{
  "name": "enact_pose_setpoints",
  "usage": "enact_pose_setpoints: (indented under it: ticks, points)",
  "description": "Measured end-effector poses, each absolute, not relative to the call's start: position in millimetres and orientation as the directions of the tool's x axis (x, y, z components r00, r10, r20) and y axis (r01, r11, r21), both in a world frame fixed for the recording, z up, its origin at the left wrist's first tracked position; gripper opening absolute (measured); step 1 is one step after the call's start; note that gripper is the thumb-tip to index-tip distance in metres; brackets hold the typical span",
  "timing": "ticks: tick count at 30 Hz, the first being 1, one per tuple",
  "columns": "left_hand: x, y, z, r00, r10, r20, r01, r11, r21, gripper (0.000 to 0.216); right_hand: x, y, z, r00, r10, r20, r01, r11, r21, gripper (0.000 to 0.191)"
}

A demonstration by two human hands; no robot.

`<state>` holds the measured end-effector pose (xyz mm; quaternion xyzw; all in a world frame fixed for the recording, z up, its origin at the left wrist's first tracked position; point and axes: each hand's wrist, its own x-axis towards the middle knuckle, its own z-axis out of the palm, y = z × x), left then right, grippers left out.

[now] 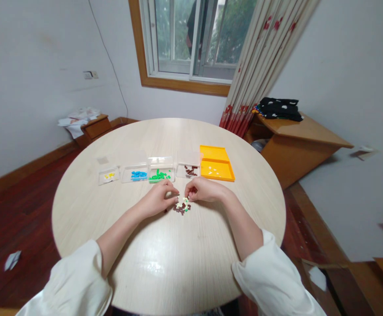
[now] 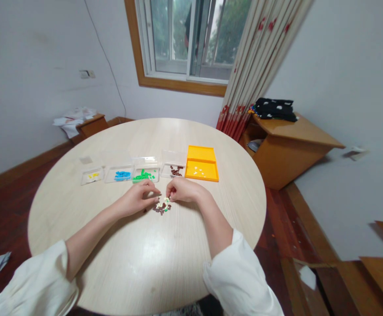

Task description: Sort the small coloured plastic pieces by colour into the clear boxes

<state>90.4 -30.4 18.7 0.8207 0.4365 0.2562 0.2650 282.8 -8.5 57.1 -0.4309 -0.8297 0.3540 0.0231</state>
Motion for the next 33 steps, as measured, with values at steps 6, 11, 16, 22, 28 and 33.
enact_pose_setpoints:
  ticks: [6,11,16,22,28,33]
  points:
    - [90.2,-29.8,11.9,0.501,0.852,0.152,0.596,-0.467,0.653,0.017,285.2,-5.3,55.9,-0.602,0.777,-0.185,0.670,0.366,-0.646,0.011]
    - [89.3,-28.2,8.2,0.495,0.851,0.174,0.587,-0.475,0.655,0.013,288.1,-0.2,51.9,-0.480,0.877,0.019,0.575,0.331,-0.749,0.012]
    - [90.2,-28.8,10.3,0.505,0.839,0.200,0.579,-0.502,0.642,0.015,285.2,8.7,43.8,-0.226,0.945,0.234,0.489,0.318,-0.812,0.012]
    - [91.2,-28.8,12.8,0.484,0.850,0.210,0.593,-0.495,0.635,0.016,287.2,19.8,35.4,0.023,0.951,0.308,0.540,0.248,-0.804,0.014]
    - [88.4,-28.7,16.7,0.472,0.865,0.167,0.619,-0.461,0.636,0.013,289.9,21.8,30.2,0.026,0.965,0.262,0.596,0.196,-0.779,0.028]
    - [85.5,-28.6,19.8,0.463,0.876,0.134,0.645,-0.437,0.627,0.013,290.0,21.1,32.3,0.026,0.958,0.284,0.611,0.210,-0.764,0.030]
